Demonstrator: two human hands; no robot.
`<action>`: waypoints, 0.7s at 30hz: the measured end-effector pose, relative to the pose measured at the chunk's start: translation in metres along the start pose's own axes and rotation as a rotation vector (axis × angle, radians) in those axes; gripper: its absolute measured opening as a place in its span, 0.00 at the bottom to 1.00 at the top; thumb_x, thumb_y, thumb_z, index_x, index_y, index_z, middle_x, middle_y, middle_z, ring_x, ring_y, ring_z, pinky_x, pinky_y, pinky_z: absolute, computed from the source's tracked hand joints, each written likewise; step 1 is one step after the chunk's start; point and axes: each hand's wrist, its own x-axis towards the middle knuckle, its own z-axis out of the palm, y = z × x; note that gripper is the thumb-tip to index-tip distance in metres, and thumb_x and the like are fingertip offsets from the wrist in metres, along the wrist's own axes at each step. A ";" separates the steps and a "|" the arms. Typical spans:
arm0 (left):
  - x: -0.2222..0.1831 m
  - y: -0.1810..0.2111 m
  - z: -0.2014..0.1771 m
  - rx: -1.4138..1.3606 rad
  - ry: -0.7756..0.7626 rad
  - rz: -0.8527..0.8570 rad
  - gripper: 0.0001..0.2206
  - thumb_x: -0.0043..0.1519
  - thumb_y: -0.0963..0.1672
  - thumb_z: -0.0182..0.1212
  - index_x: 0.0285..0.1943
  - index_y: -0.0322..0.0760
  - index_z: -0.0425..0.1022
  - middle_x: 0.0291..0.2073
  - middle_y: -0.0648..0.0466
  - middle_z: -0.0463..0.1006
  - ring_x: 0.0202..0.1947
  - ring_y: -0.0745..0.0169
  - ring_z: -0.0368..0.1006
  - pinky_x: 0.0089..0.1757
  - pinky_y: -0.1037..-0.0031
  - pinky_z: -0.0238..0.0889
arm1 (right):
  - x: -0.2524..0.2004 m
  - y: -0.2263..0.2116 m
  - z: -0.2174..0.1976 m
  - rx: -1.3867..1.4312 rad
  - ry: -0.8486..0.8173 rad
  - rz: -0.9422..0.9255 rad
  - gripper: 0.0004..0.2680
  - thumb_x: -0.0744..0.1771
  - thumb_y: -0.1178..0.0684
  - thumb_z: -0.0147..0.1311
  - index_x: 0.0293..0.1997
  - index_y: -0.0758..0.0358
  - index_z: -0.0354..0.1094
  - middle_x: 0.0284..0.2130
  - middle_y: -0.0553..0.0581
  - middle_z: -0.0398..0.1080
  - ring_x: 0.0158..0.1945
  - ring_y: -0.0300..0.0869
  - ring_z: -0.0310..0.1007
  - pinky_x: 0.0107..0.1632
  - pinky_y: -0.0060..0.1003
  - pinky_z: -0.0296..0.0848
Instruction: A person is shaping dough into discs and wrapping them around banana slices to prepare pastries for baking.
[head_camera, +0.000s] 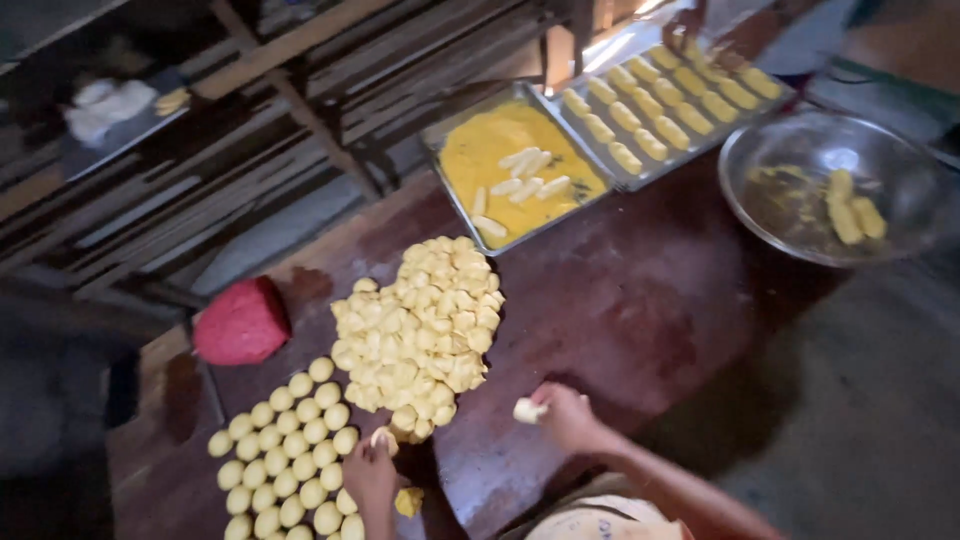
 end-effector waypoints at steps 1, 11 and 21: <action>-0.020 0.002 -0.009 0.004 0.016 -0.009 0.14 0.67 0.51 0.68 0.49 0.39 0.89 0.45 0.47 0.89 0.46 0.48 0.84 0.50 0.61 0.73 | 0.033 0.010 -0.018 0.002 -0.014 -0.012 0.13 0.60 0.52 0.66 0.45 0.32 0.80 0.46 0.36 0.85 0.51 0.32 0.83 0.55 0.32 0.70; -0.158 0.015 0.019 -1.064 -0.061 -0.310 0.16 0.72 0.48 0.63 0.59 0.30 0.81 0.47 0.38 0.86 0.44 0.50 0.80 0.41 0.59 0.76 | 0.085 -0.145 -0.226 0.746 0.034 -0.393 0.13 0.70 0.49 0.64 0.61 0.58 0.73 0.41 0.54 0.81 0.42 0.35 0.76 0.49 0.31 0.76; -0.185 0.129 -0.006 -0.639 -0.266 0.191 0.19 0.76 0.55 0.46 0.42 0.43 0.74 0.32 0.56 0.81 0.37 0.66 0.75 0.42 0.64 0.71 | -0.139 -0.180 -0.029 0.293 0.029 -0.650 0.18 0.76 0.37 0.36 0.52 0.60 0.71 0.40 0.57 0.75 0.41 0.49 0.75 0.48 0.46 0.72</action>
